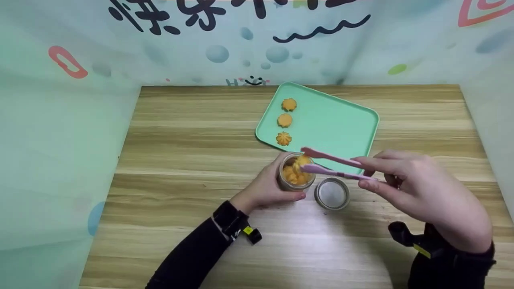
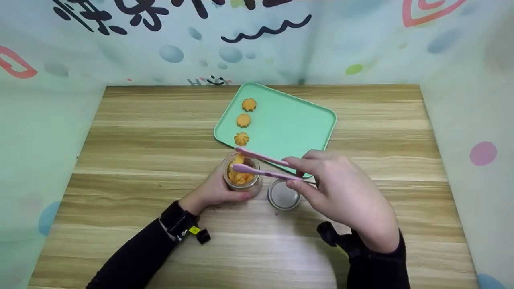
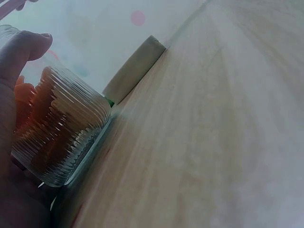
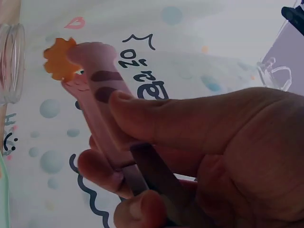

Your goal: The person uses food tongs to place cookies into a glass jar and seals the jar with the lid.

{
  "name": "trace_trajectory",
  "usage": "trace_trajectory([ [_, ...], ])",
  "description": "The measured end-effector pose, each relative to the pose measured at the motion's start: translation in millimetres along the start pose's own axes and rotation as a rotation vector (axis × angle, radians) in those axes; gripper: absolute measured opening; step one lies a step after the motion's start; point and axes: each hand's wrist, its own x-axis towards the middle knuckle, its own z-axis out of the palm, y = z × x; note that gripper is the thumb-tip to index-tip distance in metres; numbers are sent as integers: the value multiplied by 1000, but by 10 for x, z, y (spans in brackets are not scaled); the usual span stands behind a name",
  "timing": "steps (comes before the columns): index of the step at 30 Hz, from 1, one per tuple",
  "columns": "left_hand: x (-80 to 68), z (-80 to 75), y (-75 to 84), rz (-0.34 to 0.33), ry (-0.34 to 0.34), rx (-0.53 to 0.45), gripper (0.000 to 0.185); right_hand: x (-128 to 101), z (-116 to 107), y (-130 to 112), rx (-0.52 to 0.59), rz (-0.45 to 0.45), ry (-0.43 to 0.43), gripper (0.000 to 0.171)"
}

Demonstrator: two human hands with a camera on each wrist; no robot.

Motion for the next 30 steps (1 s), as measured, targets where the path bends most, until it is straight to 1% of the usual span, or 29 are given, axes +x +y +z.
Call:
trace_trajectory([
  [2, 4, 4, -7, 5, -3, -3, 93, -10, 23, -14, -40, -30, 0, 48],
  [4, 9, 6, -15, 7, -5, 2, 93, -20, 43, -27, -68, -30, -2, 49],
  [8, 7, 0, -21, 6, -6, 6, 94, -13, 89, -56, -117, 1, -11, 46],
  [14, 1, -4, -20, 20, 0, 20, 96, 17, 163, -100, -184, 37, -8, 44],
  [21, 4, 2, -16, 28, -6, -5, 96, 47, 234, -151, -193, 107, -30, 44],
  [30, -1, 0, -4, 55, -2, 11, 92, 29, 204, -125, -186, 115, 2, 50],
])
